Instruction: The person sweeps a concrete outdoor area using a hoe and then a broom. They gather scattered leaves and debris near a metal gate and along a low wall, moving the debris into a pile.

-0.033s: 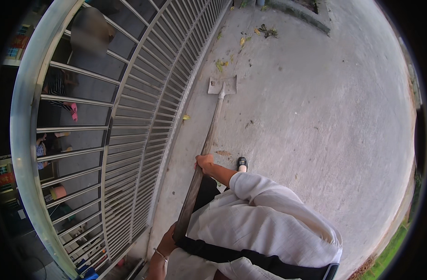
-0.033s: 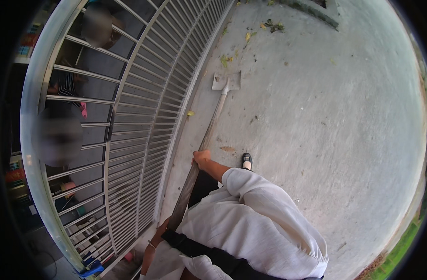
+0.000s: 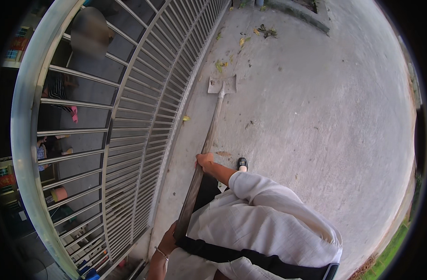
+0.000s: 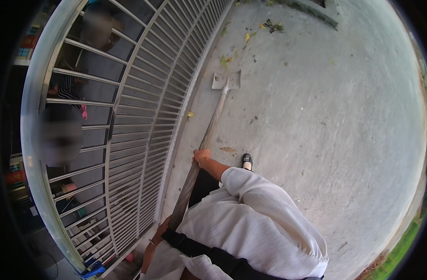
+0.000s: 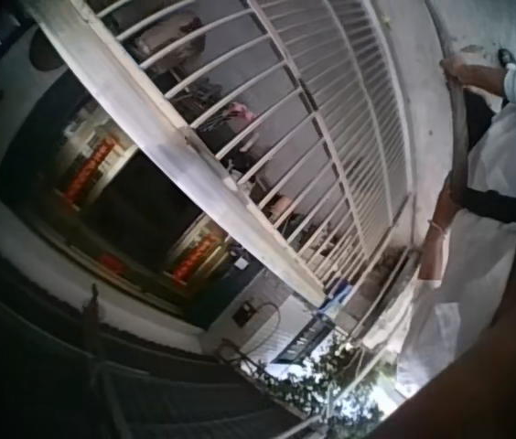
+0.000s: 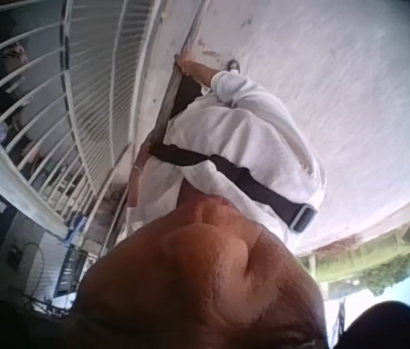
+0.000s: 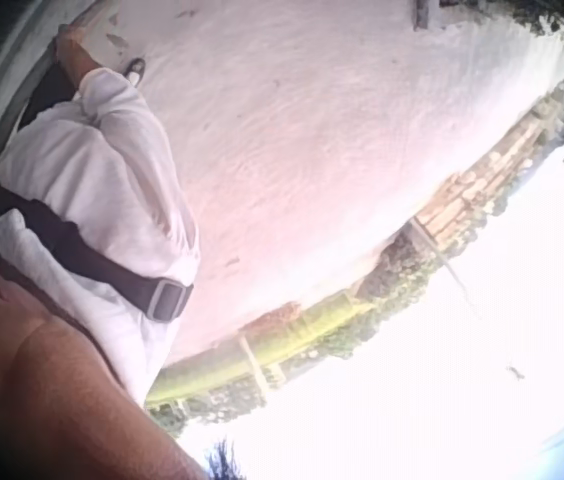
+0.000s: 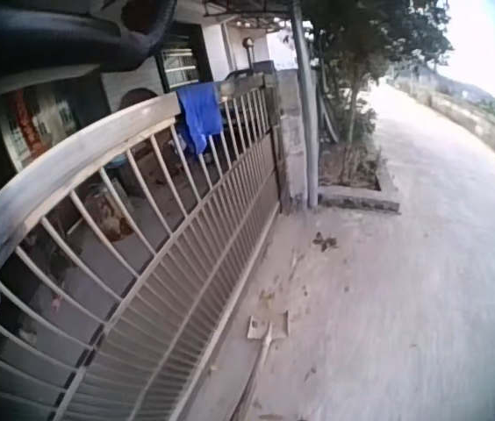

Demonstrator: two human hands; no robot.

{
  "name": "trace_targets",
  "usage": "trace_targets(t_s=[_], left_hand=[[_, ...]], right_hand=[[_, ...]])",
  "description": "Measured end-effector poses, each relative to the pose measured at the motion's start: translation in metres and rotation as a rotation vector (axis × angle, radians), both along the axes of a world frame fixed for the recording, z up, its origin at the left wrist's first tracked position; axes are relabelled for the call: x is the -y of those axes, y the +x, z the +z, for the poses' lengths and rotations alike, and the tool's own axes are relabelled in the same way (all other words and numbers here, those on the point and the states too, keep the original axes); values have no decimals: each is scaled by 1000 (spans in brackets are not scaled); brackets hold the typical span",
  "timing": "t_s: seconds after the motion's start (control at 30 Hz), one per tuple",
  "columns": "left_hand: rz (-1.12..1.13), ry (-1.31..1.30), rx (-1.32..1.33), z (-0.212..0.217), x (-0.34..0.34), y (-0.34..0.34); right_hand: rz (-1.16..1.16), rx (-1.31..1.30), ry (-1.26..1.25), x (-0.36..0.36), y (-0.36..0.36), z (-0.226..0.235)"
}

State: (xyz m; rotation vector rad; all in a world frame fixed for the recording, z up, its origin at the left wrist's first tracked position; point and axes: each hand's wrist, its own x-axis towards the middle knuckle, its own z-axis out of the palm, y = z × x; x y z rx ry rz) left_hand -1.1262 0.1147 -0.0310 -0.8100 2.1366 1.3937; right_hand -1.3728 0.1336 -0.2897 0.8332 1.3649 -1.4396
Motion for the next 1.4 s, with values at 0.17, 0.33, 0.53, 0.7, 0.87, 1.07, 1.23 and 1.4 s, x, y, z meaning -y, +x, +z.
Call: trace_targets(t_s=[0.17,0.33,0.53,0.7,0.87,1.07,1.23,1.4], left_hand=[[54,23,154,-39,19,-74],[15,23,101,-57,64,-152],[-39,59,160,-48,147,-159],[-26,141,233,-11,214,-168],[-207,-24,184,6,224,-255],[-22,143,312,29,260,-254],[-108,-50,558,66,282,-280],[-180,-149,395,28,251,-302]], right_hand=[[60,-13,-25,20,-76,-76],[-58,9,-73,56,-160,-79],[-140,-2,12,95,-165,-35],[-333,87,-26,136,-144,-7],[-329,16,-75,143,-199,-39],[-320,110,-69,154,-193,1],[-327,353,-198,164,-186,0],[-292,272,-122,138,-240,-9]])
